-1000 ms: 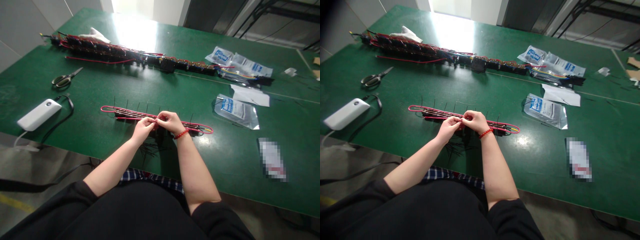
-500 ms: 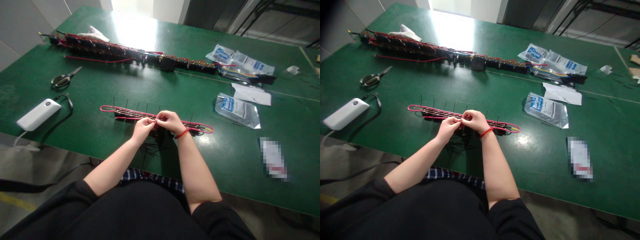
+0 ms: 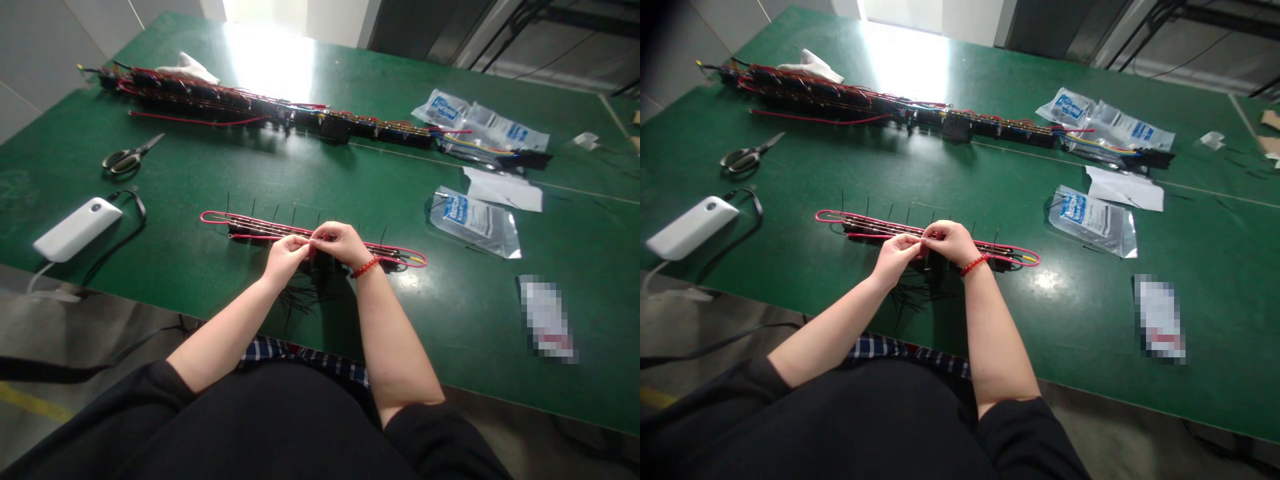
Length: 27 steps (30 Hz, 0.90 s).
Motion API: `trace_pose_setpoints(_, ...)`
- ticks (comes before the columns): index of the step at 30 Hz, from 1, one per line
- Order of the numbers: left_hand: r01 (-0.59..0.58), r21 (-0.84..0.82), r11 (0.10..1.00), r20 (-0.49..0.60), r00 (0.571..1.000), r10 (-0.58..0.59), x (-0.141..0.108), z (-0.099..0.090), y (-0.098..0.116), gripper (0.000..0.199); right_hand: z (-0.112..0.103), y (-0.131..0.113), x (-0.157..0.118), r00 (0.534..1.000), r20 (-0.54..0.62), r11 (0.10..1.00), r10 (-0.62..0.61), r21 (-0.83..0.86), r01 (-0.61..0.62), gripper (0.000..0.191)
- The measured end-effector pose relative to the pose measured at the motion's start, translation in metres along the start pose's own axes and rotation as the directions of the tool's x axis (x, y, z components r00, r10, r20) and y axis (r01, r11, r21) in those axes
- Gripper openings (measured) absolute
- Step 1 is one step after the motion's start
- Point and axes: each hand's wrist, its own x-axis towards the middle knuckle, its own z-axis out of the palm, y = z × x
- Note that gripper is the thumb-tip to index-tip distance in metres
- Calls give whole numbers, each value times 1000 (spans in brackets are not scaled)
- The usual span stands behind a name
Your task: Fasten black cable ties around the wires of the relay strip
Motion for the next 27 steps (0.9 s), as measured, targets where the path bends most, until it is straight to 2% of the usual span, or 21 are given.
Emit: trace_pose_setpoints(27, -26, 4, 1000, 0, 1000, 26, -3, 2, 4, 43, -2, -6, -4, 1000, 16, 999, 12, -35, -12, 13)
